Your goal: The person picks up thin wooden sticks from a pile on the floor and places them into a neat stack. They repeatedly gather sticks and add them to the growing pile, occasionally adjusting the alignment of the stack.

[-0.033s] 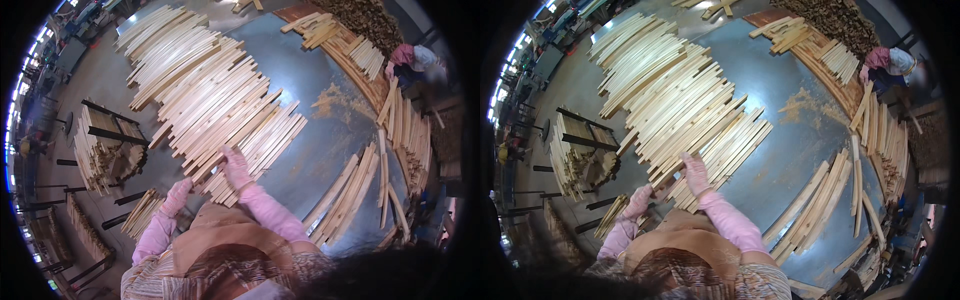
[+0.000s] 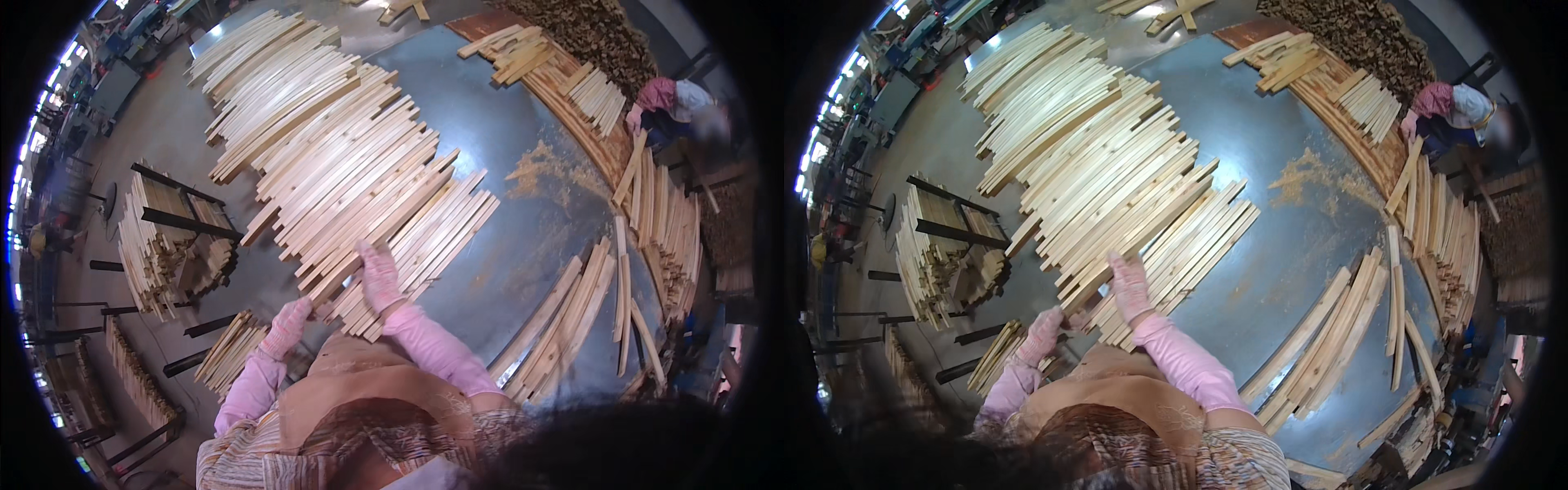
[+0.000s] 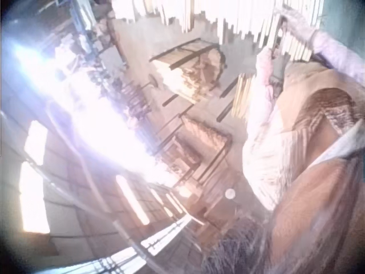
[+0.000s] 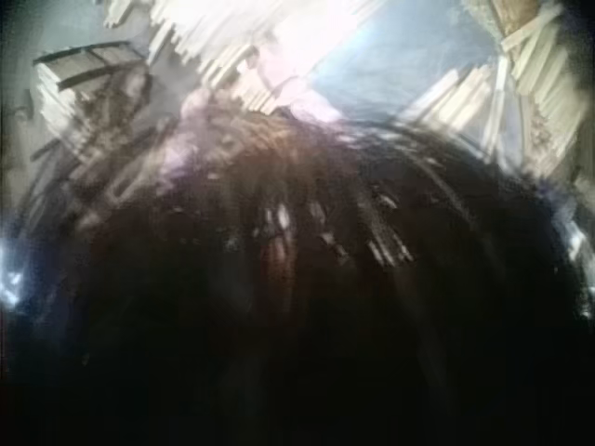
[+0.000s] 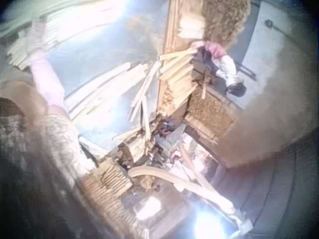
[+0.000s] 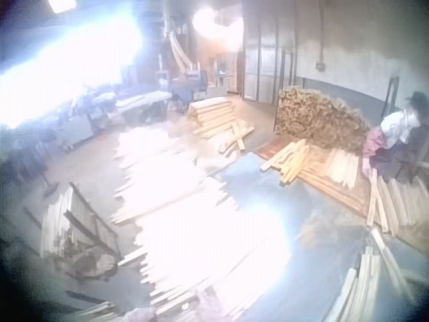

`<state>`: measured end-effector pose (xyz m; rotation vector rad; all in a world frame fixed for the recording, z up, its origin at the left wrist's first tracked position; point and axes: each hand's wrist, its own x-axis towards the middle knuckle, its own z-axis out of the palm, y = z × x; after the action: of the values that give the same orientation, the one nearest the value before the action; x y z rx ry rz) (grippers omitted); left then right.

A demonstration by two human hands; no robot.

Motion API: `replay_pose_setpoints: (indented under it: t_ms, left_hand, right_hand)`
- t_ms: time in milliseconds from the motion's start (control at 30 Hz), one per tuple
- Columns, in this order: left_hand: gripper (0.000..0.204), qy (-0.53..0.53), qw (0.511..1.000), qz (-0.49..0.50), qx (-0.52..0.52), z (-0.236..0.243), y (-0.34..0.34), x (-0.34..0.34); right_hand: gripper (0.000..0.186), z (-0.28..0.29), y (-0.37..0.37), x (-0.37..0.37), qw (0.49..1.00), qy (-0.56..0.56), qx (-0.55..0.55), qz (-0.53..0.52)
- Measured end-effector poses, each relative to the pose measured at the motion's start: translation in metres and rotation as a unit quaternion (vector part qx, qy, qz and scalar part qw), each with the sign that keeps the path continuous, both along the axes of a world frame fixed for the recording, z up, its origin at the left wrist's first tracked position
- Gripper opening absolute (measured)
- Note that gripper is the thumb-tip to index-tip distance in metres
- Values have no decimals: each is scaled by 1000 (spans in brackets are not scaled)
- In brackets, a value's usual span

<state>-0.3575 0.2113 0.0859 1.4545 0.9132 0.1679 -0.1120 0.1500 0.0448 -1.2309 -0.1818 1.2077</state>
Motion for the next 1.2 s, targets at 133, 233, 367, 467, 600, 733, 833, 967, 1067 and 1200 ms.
replay_pose_setpoints:
  t_ms: [133, 233, 367, 467, 600, 733, 833, 967, 1067, 1200]
  left_hand:
    - [62, -61, 987, 138, -52, -53, -7, -48]
    - [50, 19, 972, 235, 19, -86, -6, -78]
    - [40, 156, 920, 173, 314, -67, 21, -32]
    - [45, 284, 904, 15, 319, -66, 43, -31]
    - [49, 331, 918, -163, 147, -68, 54, 2]
    - [58, 285, 937, -160, 122, -71, 23, 9]
    - [60, 311, 946, -16, 88, -75, 23, 27]
    - [66, 157, 960, 143, -183, -131, 47, 50]
    - [63, 62, 947, 230, -216, -128, 39, 63]
    - [51, 92, 947, 256, -169, -92, 28, 45]
  right_hand:
    - [63, 25, 19, 5, 966, -257, -13, 4]
    - [64, 54, 72, 103, 871, -486, -76, 7]
    - [75, 95, 128, 319, 807, -544, -166, -159]
    - [80, 116, 127, 273, 806, -545, -188, -134]
    - [71, 50, 71, 203, 828, -508, -238, -12]
    - [66, -19, 37, 179, 861, -461, -213, 19]
    - [66, -28, 34, 164, 855, -470, -219, 30]
    - [63, -22, 63, 169, 819, -526, -224, 44]
    - [63, -35, 70, 169, 840, -528, -122, -15]
    - [71, 9, 73, 86, 888, -395, -235, 3]
